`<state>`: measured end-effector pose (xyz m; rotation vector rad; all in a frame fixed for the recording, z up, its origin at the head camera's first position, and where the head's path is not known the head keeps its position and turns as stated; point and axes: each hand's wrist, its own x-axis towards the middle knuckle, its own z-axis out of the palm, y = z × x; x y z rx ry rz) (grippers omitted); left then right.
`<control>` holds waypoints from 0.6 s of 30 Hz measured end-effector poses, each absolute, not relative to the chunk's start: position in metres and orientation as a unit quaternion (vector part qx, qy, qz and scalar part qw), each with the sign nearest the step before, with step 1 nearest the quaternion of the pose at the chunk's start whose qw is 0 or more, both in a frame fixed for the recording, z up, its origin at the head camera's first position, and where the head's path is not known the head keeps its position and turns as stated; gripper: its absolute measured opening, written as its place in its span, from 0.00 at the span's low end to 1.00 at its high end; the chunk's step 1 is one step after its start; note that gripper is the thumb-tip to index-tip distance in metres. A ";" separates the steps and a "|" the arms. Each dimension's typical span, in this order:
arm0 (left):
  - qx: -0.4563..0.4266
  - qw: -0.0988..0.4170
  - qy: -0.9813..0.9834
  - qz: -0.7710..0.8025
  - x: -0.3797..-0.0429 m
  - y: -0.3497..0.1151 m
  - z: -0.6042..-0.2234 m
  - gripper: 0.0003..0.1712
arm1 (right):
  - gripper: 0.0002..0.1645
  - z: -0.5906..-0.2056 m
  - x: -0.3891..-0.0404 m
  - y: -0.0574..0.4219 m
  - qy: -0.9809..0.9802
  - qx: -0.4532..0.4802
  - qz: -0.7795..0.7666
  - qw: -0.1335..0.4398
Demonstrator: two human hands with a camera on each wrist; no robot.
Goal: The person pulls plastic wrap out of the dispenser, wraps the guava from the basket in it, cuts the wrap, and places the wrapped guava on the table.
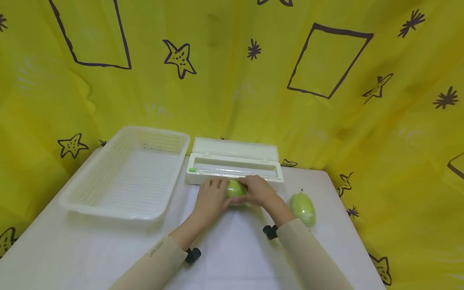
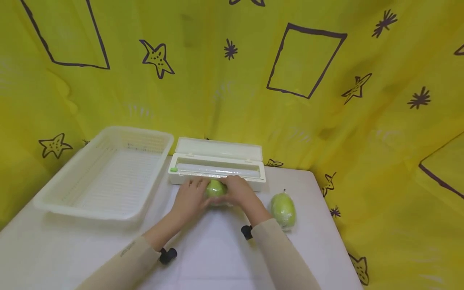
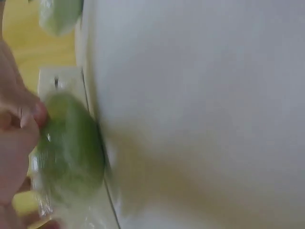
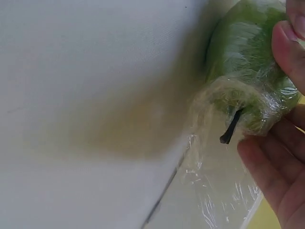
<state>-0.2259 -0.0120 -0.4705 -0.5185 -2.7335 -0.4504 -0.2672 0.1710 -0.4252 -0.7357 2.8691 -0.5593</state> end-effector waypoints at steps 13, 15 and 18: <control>-0.202 0.179 -0.956 -0.116 -0.224 -0.006 -0.476 0.54 | 0.36 -0.432 -0.238 0.180 0.936 -0.119 -0.331 0.000; -0.192 0.177 -0.958 -0.121 -0.228 -0.008 -0.476 0.51 | 0.33 -0.436 -0.228 0.186 0.881 -0.066 -0.466 0.044; -0.178 0.152 -0.961 -0.147 -0.231 -0.014 -0.474 0.49 | 0.34 -0.444 -0.215 0.187 0.795 0.002 -0.593 0.125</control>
